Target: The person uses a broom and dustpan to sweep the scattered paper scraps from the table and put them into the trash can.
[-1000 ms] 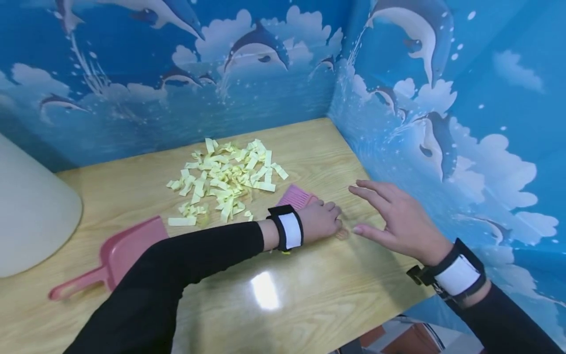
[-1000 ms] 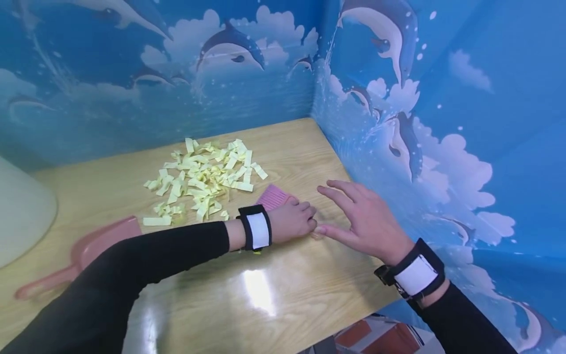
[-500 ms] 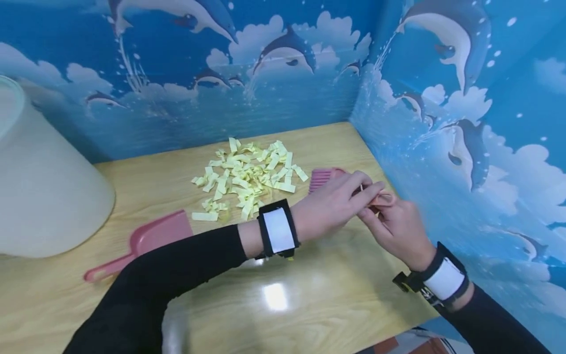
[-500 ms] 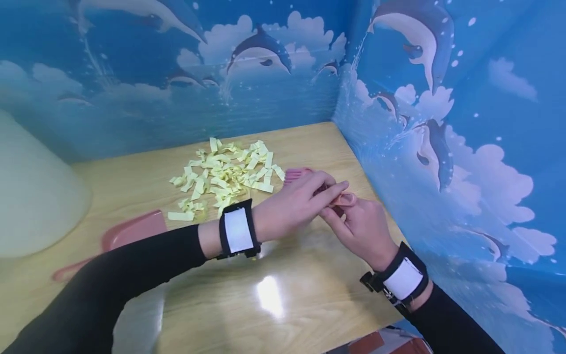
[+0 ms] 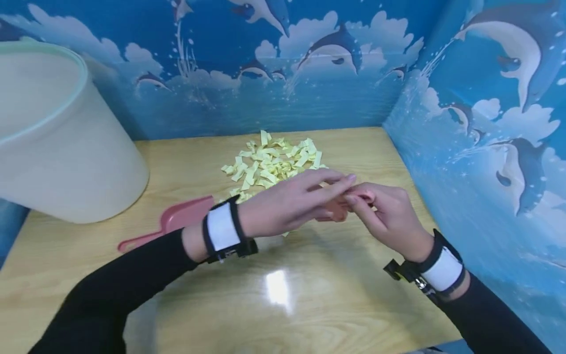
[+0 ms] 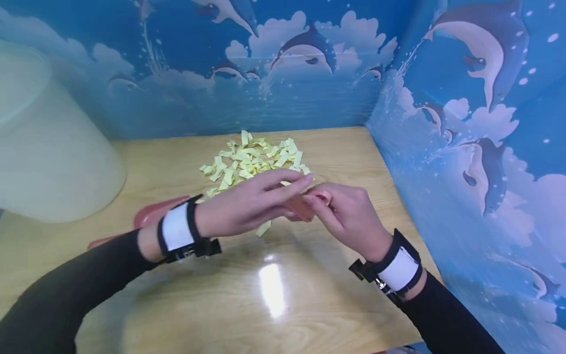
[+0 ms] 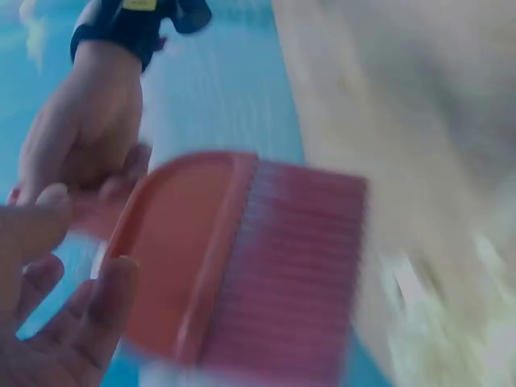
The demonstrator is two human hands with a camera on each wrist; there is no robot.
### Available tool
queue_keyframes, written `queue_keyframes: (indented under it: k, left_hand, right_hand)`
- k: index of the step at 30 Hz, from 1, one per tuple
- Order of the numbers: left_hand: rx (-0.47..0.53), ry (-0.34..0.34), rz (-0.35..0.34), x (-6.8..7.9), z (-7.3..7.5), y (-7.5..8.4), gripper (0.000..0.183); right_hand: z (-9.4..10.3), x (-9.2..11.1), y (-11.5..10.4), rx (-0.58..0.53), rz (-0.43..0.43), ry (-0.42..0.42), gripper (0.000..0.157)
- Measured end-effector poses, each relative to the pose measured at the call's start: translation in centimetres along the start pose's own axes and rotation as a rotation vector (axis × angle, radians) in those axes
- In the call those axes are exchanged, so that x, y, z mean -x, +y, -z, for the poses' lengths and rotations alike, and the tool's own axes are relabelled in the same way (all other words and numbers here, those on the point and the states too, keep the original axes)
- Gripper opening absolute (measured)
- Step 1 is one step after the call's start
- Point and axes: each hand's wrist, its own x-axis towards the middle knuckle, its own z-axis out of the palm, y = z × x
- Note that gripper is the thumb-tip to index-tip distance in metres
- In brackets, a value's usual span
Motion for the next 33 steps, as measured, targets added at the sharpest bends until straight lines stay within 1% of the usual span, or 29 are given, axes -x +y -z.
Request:
queue_keyframes:
  k: [2, 3, 4, 5, 7, 8, 9, 11, 13, 15, 17, 18, 20, 21, 24, 26, 28, 30, 33]
  left_hand:
    - [-0.094, 0.046, 0.025, 3.2, 2.7, -0.2, 0.051]
    - [-0.225, 0.109, 0.001, 5.4, 4.0, -0.6, 0.061]
    - [-0.265, 0.14, 0.066, 7.5, 5.5, -0.6, 0.061]
    - [-0.298, 0.167, 0.157, 9.8, 6.9, -0.5, 0.061]
    - [-0.327, 0.199, 0.368, 14.3, 9.1, -0.4, 0.058]
    - [-0.334, 0.201, 0.486, 16.4, 9.9, -0.2, 0.056]
    - [-0.331, 0.195, 0.597, 18.4, 10.4, -0.2, 0.054]
    - [-0.327, 0.157, 0.794, 21.9, 10.7, -0.2, 0.051]
    - [-0.299, 0.11, 0.925, 24.8, 10.1, -0.4, 0.051]
    - [-0.27, 0.049, 1.019, 27.1, 9.1, -0.8, 0.054]
    - [-0.234, -0.002, 1.094, 28.7, 8.0, -1.3, 0.059]
    - [-0.202, -0.022, 1.131, 29.4, 7.5, -1.4, 0.062]
    - [-0.117, -0.033, 1.184, 30.3, 6.8, -1.7, 0.066]
    - [-0.069, -0.021, 1.206, 30.7, 6.5, -1.8, 0.067]
    - [0.069, 0.053, 1.25, 31.8, 6.2, -1.8, 0.063]
    - [0.11, 0.105, 1.249, 32.7, 6.3, -1.6, 0.057]
    - [0.131, 0.15, 1.264, 33.5, 6.5, -1.4, 0.052]
    - [0.137, 0.179, 1.275, 34.2, 6.8, -1.0, 0.048]
    - [0.155, 0.21, 1.294, 34.8, 7.4, -0.6, 0.048]
  right_hand:
    - [-0.7, -1.1, -0.3, 0.03, 0.037, -0.055, 0.039]
    - [-1.1, -1.7, -0.5, 0.05, 0.051, -0.085, 0.039]
    - [-1.6, -2.3, -0.8, 0.076, 0.066, -0.119, 0.041]
    - [-2.2, -3.0, -1.0, 0.097, 0.078, -0.156, 0.042]
    - [-3.4, -4.3, -1.4, 0.132, 0.107, -0.228, 0.045]
    - [-4.1, -4.9, -1.6, 0.139, 0.125, -0.263, 0.043]
    - [-4.8, -5.5, -1.7, 0.142, 0.137, -0.299, 0.04]
    - [-6.4, -6.5, -1.6, 0.133, 0.163, -0.361, 0.03]
    - [-7.9, -7.1, -1.2, 0.134, 0.188, -0.404, 0.021]
    - [-9.2, -7.4, -0.6, 0.136, 0.202, -0.448, 0.017]
    - [-10.0, -7.1, -0.1, 0.147, 0.211, -0.486, 0.015]
    - [-10.2, -6.9, 0.0, 0.146, 0.206, -0.506, 0.015]
    - [-10.3, -6.4, 0.1, 0.137, 0.184, -0.547, 0.017]
    - [-10.3, -6.2, 0.0, 0.129, 0.171, -0.565, 0.017]
    - [-9.8, -5.4, -0.6, 0.095, 0.152, -0.602, 0.021]
    - [-9.4, -5.1, -1.3, 0.067, 0.169, -0.607, 0.022]
    - [-8.8, -5.0, -1.9, 0.039, 0.201, -0.583, 0.021]
    - [-8.1, -5.1, -2.2, 0.017, 0.232, -0.534, 0.024]
    - [-7.6, -6.0, -2.0, 0.01, 0.236, -0.454, 0.032]
